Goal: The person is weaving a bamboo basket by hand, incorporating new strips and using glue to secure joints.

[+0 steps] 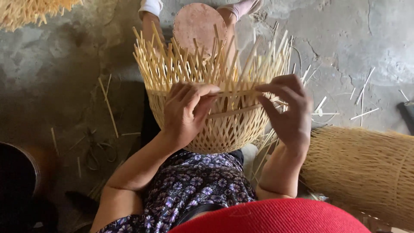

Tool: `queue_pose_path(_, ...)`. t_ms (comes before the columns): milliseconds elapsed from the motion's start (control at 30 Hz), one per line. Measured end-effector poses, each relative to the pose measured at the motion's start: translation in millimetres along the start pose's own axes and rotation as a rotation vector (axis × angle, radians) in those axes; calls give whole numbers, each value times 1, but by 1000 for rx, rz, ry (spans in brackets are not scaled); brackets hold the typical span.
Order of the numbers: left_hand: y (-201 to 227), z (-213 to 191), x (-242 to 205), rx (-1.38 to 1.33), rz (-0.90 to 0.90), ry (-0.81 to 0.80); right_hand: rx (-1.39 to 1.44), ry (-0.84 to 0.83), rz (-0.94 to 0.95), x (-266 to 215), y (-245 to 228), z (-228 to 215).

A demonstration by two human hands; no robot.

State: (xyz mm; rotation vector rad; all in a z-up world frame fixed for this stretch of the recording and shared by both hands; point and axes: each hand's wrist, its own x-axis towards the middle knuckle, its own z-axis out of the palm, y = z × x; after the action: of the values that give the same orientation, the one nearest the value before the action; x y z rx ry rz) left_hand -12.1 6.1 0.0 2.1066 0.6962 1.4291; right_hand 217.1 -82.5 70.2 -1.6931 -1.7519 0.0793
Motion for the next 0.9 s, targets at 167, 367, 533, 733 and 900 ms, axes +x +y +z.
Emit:
queue_pose_path(167,6,-4,4,23,7,-11,-37,-74,-5,3,-11,4)
queue_pose_path(367,10,-9,8,45,-1,-34,-87,-14,42,16,-22,12)
queue_pose_path(533,10,-10,8,39,4,-42,-95,40,87,21,-29,22)
queue_pose_path(733,10,-10,7,52,-1,-39,188,92,21,12,-2,36)
queue_pose_path(900,8,-9,6,59,4,-40,821,-25,1,7,23,20)
